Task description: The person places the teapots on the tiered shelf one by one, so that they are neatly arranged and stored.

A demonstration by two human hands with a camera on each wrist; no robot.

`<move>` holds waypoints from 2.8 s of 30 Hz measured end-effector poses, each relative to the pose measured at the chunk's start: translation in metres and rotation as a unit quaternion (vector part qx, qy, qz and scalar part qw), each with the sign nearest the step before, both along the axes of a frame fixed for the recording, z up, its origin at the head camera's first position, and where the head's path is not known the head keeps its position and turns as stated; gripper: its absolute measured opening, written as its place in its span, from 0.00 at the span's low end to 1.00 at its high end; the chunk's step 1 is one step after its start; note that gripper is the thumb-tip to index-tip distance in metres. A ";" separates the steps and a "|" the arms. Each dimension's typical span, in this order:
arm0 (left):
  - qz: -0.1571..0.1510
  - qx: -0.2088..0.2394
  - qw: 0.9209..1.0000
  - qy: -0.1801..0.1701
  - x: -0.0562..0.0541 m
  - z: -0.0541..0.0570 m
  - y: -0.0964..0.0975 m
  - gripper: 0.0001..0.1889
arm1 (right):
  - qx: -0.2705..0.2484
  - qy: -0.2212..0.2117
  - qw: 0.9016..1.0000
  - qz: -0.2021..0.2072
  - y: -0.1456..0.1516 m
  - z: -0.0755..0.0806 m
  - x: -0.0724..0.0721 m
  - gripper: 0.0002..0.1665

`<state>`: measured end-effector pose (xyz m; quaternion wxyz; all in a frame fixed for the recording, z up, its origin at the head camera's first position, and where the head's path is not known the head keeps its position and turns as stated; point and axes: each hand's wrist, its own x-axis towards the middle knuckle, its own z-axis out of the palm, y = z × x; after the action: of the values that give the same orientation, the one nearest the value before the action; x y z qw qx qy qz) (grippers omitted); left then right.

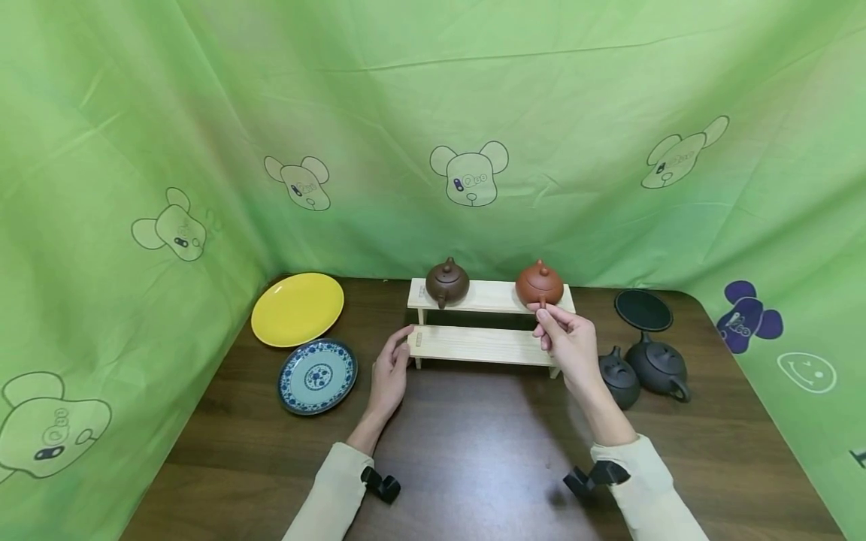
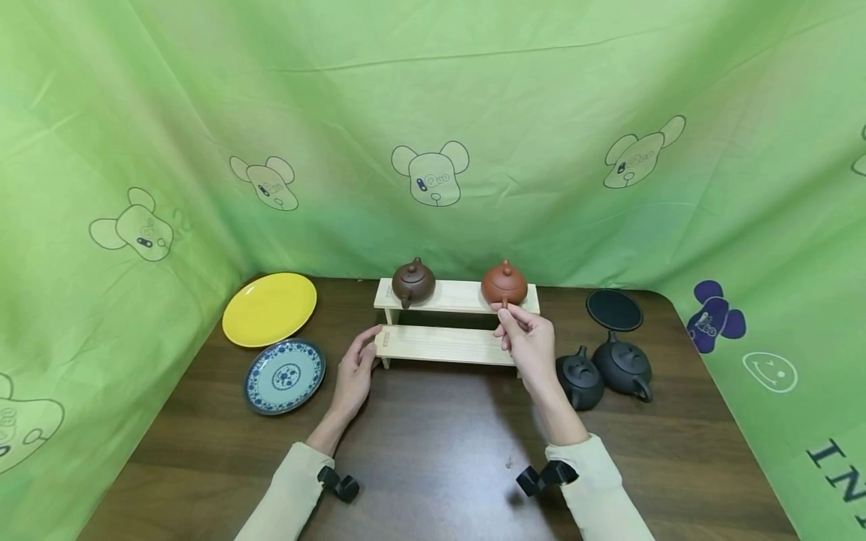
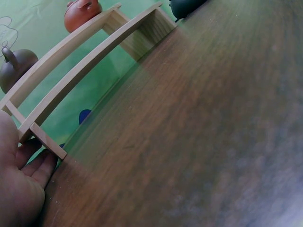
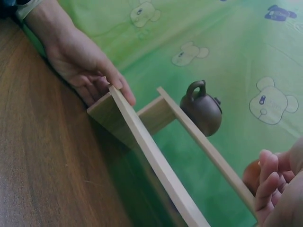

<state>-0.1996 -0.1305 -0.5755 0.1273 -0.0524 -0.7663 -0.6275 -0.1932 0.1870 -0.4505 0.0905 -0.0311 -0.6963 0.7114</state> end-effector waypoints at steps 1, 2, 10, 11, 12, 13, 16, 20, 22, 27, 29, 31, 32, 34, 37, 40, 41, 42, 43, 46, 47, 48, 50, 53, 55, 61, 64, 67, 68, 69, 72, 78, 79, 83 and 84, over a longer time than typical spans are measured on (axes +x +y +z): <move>0.001 0.000 1.000 0.002 0.003 0.006 0.002 0.20 | -0.003 -0.004 1.000 0.001 0.000 0.000 0.000 0.19; 0.002 0.001 1.000 0.002 0.005 0.009 0.002 0.21 | -0.006 -0.007 1.000 0.003 0.001 0.000 0.000 0.19; 0.009 -0.002 0.999 -0.035 -0.003 -0.004 0.000 0.19 | -0.002 -0.019 1.000 0.011 0.003 0.002 0.002 0.21; 0.008 0.001 0.999 -0.039 -0.005 -0.007 -0.001 0.19 | -0.001 -0.019 1.000 0.013 0.003 0.002 0.002 0.21; 0.006 0.001 0.999 -0.040 -0.007 -0.010 -0.002 0.19 | -0.001 -0.019 1.000 0.014 0.003 0.002 0.002 0.22; 0.004 0.007 0.999 -0.046 -0.008 -0.012 -0.003 0.19 | 0.000 -0.019 1.000 0.015 0.003 0.002 0.002 0.22; -0.003 0.011 0.999 -0.051 -0.008 -0.011 -0.003 0.19 | -0.003 -0.019 1.000 0.012 0.004 0.001 0.002 0.21; -0.004 0.009 1.000 -0.027 -0.001 0.000 0.001 0.19 | -0.017 -0.018 1.000 -0.002 0.007 0.000 0.003 0.17; -0.002 0.006 1.000 -0.001 0.003 0.006 0.003 0.20 | -0.023 -0.016 1.000 -0.007 0.009 -0.001 0.003 0.15; 0.007 -0.001 1.000 -0.001 -0.001 -0.001 0.000 0.19 | -0.016 -0.019 1.000 -0.010 0.014 0.001 0.006 0.11; 0.009 -0.003 1.000 -0.005 0.000 0.000 0.000 0.19 | -0.014 -0.018 1.000 -0.008 0.017 0.001 0.009 0.12; 0.008 -0.002 1.000 -0.002 0.001 0.000 0.001 0.19 | -0.011 -0.016 1.000 -0.007 0.020 0.001 0.012 0.13; 0.006 0.001 1.000 0.000 0.002 0.003 0.001 0.19 | -0.010 -0.014 1.000 -0.006 0.021 0.001 0.014 0.13; 0.003 0.007 1.000 0.002 0.004 0.007 0.003 0.20 | -0.006 -0.010 1.000 -0.005 0.024 0.001 0.018 0.13; -0.001 0.012 1.000 -0.005 0.007 0.011 0.004 0.20 | 0.007 -0.005 1.000 -0.005 0.027 -0.001 0.024 0.11; -0.001 0.009 1.000 -0.007 0.005 0.008 0.003 0.20 | 0.022 0.000 1.000 -0.004 0.031 -0.003 0.031 0.11; -0.003 0.010 1.000 -0.004 0.005 0.007 0.002 0.20 | 0.025 0.001 1.000 -0.004 0.032 -0.003 0.033 0.12; -0.004 0.011 1.000 -0.004 0.005 0.007 0.002 0.20 | 0.028 0.002 1.000 -0.004 0.033 -0.003 0.035 0.13; -0.004 0.012 1.000 -0.001 0.004 0.006 0.002 0.20 | 0.029 0.003 1.000 -0.004 0.034 -0.003 0.038 0.13; -0.005 0.012 1.000 0.003 0.004 0.006 0.002 0.20 | 0.033 0.006 0.999 -0.008 0.037 -0.002 0.044 0.14; -0.004 0.009 1.000 0.001 0.003 0.004 0.001 0.20 | 0.030 0.006 0.999 -0.009 0.039 -0.002 0.047 0.14; -0.001 0.006 1.000 -0.008 0.001 0.001 0.000 0.20 | 0.029 0.007 1.000 -0.009 0.040 -0.002 0.049 0.14; 0.003 0.003 1.000 -0.026 -0.003 -0.005 -0.001 0.19 | 0.026 0.009 1.000 -0.009 0.044 -0.002 0.053 0.13; 0.004 -0.001 0.999 -0.042 -0.009 -0.014 -0.002 0.19 | 0.030 0.010 0.999 -0.009 0.050 -0.003 0.061 0.11; 0.000 0.007 0.999 -0.048 -0.012 -0.020 -0.004 0.19 | 0.037 0.010 0.999 -0.010 0.054 -0.005 0.067 0.10; -0.003 0.017 0.999 -0.048 -0.014 -0.026 -0.005 0.19 | 0.069 0.004 0.998 -0.003 0.066 -0.013 0.083 0.10; 0.001 0.004 0.999 -0.032 -0.012 -0.023 -0.004 0.19 | 0.082 -0.003 0.997 -0.007 0.072 -0.019 0.090 0.11; 0.005 -0.001 0.999 -0.034 -0.010 -0.020 -0.002 0.18 | 0.085 -0.011 0.996 -0.011 0.080 -0.025 0.098 0.11; 0.006 -0.001 0.999 -0.035 -0.010 -0.019 -0.002 0.18 | 0.082 -0.013 0.996 -0.012 0.083 -0.028 0.100 0.11; 0.003 0.001 1.000 -0.029 -0.008 -0.017 -0.001 0.19 | 0.081 -0.014 0.997 -0.013 0.085 -0.030 0.102 0.10; 0.003 0.007 1.000 -0.018 -0.005 -0.013 -0.001 0.19 | 0.072 -0.016 0.997 -0.018 0.093 -0.036 0.108 0.10; -0.001 0.010 1.000 -0.008 0.000 -0.004 0.000 0.20 | 0.081 -0.040 0.995 -0.032 0.107 -0.044 0.120 0.09; -0.002 0.012 1.000 -0.018 -0.002 -0.007 -0.001 0.19 | 0.082 -0.044 0.995 -0.034 0.110 -0.046 0.122 0.09; 0.000 0.017 0.999 -0.052 -0.008 -0.017 -0.005 0.19 | 0.076 -0.056 0.995 -0.044 0.117 -0.051 0.126 0.10; 0.000 0.015 0.999 -0.050 -0.007 -0.016 -0.004 0.19 | 0.074 -0.057 0.995 -0.045 0.119 -0.053 0.127 0.10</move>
<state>-0.2064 -0.1350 -0.5911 0.0894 -0.0191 -0.7625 -0.6405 -0.0664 0.3057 -0.5034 0.0845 -0.0960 -0.7489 0.6502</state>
